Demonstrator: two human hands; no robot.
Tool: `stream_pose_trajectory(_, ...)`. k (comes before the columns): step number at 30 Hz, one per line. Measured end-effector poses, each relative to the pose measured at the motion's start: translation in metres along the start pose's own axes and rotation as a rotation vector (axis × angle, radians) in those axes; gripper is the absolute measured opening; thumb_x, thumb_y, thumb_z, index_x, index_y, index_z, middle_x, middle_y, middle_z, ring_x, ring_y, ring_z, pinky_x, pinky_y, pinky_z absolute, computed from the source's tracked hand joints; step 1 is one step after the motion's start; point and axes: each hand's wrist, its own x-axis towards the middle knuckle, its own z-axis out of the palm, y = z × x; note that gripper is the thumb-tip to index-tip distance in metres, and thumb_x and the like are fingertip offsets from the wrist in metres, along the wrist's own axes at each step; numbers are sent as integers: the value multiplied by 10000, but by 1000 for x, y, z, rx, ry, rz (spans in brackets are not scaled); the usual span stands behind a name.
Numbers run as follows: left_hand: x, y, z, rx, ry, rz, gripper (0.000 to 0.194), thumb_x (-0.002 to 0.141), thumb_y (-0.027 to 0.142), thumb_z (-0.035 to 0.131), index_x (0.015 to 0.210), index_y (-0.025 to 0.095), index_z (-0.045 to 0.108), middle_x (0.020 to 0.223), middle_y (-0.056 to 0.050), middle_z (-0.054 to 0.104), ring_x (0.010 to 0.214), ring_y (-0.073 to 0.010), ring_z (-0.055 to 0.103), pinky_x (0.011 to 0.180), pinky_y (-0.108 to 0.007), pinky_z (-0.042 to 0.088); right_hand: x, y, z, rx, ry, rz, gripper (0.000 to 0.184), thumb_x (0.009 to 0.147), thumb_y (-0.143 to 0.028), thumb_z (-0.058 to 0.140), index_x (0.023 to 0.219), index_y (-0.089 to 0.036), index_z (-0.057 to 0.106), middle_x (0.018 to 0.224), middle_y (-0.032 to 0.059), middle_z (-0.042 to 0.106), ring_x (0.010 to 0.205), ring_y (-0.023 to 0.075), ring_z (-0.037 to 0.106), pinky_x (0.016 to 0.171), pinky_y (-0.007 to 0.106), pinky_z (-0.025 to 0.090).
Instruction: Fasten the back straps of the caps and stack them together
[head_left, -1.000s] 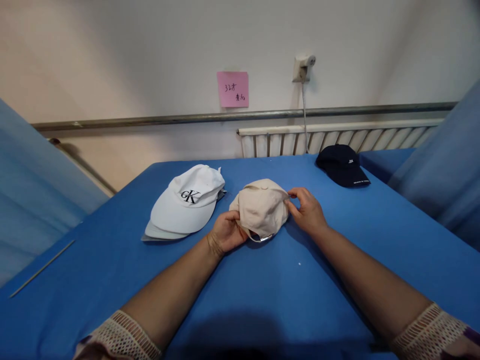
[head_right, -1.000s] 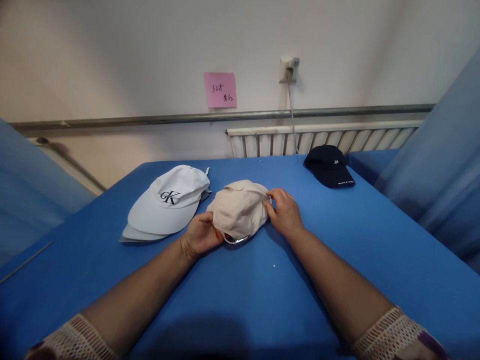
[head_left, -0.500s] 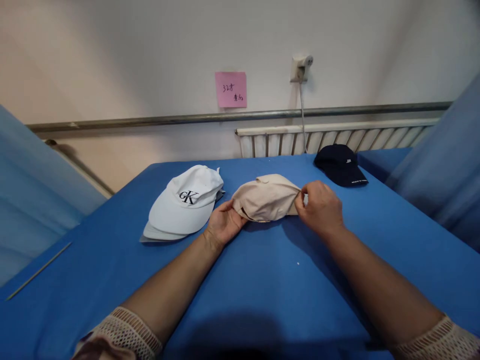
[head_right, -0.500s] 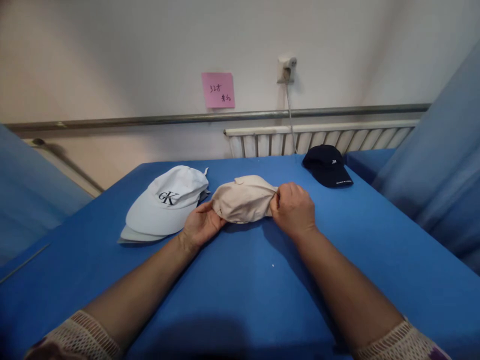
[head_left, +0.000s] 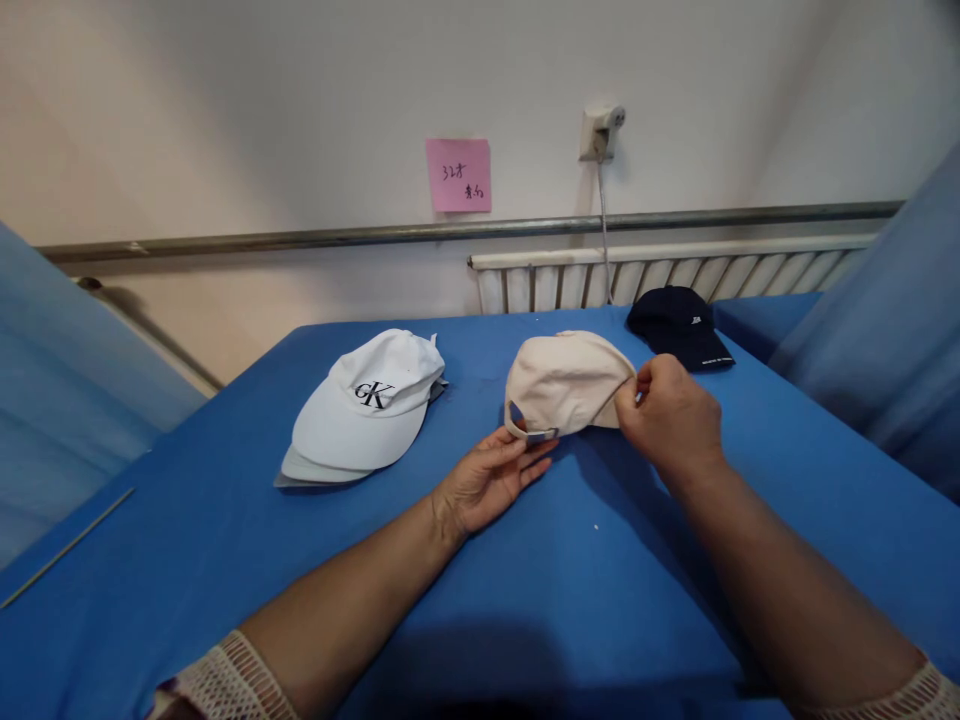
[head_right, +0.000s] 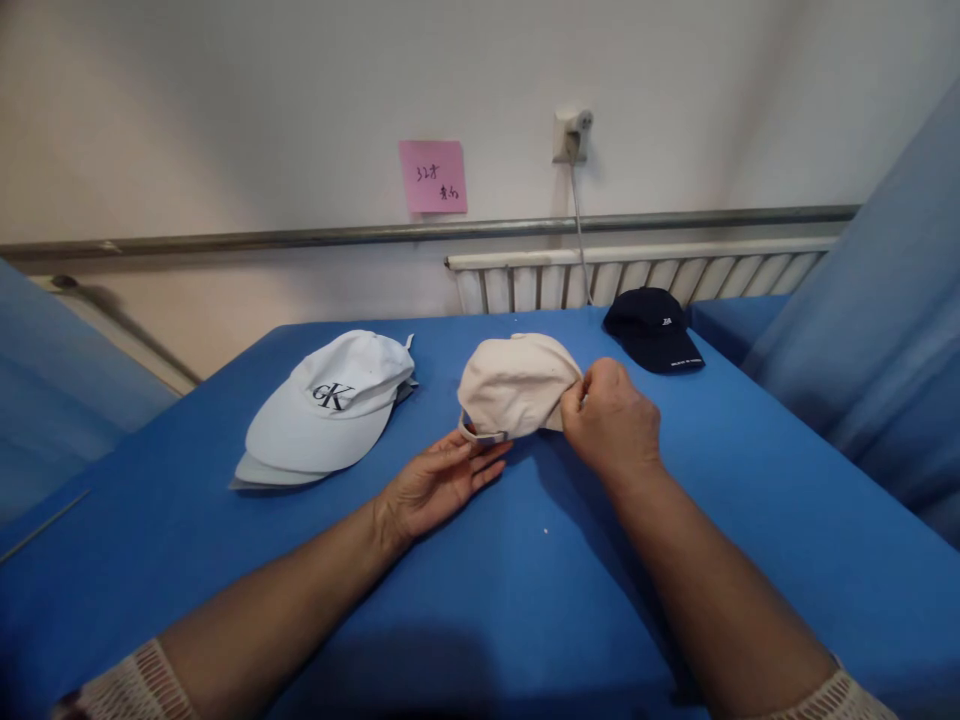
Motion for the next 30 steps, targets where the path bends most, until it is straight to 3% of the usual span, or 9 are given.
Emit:
stream_pose_trajectory(5, 16, 27, -23, -62, 276, 195, 158, 929, 214, 508, 1029, 170, 623, 951, -59, 719, 898, -174, 688, 915, -361, 517, -34, -31, -2, 338, -286, -320, 210, 896, -374, 472, 947, -183, 543, 742, 25, 644, 639, 165, 592, 576, 270, 331)
stream_pose_trajectory(7, 18, 36, -29, -79, 333, 218, 204, 942, 253, 486, 1056, 151, 620, 950, -69, 723, 902, -178, 689, 904, -345, 529, -40, -35, 7, 392, -350, -338, 202, 903, -365, 464, 936, -185, 548, 766, 28, 656, 664, 168, 603, 592, 271, 348)
stream_pose_trajectory(9, 17, 38, -31, -80, 293, 180, 228, 928, 233, 502, 1103, 135, 612, 1002, -87, 721, 955, -195, 683, 933, -355, 520, -37, -31, 21, 400, -348, -272, 184, 896, -346, 467, 913, -187, 557, 810, 40, 666, 702, 176, 608, 616, 276, 363)
stream_pose_trajectory(13, 13, 31, -29, -10, 195, 96, 383, 836, 16, 519, 1192, 144, 581, 1075, -95, 713, 975, -204, 685, 950, -361, 509, -19, -8, 50, 395, -361, -53, 154, 874, -313, 473, 874, -200, 577, 813, 32, 666, 705, 169, 598, 649, 276, 383)
stream_pose_trajectory(17, 13, 35, -34, -89, 216, 119, 362, 845, 42, 476, 1181, 125, 583, 949, -80, 742, 859, -192, 710, 863, -331, 544, -8, 10, 68, 321, -403, 105, 138, 844, -297, 497, 882, -207, 594, 844, 34, 674, 765, 185, 604, 686, 290, 394)
stream_pose_trajectory(23, 4, 51, -30, -232, 112, 211, 300, 861, 175, 489, 1134, 139, 609, 1015, -80, 737, 971, -219, 685, 948, -379, 501, -6, 16, 76, 226, -470, 177, 211, 841, -293, 479, 956, -173, 610, 994, 99, 652, 879, 215, 607, 786, 321, 426)
stream_pose_trajectory(26, -1, 47, -21, -213, 51, 180, 360, 830, 130, 502, 1176, 173, 593, 1065, -71, 725, 1026, -228, 665, 990, -421, 463, -7, 17, 78, 194, -470, 178, 281, 859, -312, 451, 1003, -134, 613, 1046, 151, 626, 998, 251, 588, 872, 347, 421)
stream_pose_trajectory(30, -2, 41, -19, -137, 67, 92, 496, 767, 40, 469, 1240, 160, 556, 1056, -98, 723, 1017, -248, 668, 983, -463, 456, -9, 23, 82, 264, -461, 226, 352, 841, -411, 496, 1010, -122, 603, 1034, 170, 623, 1030, 285, 580, 901, 398, 431)
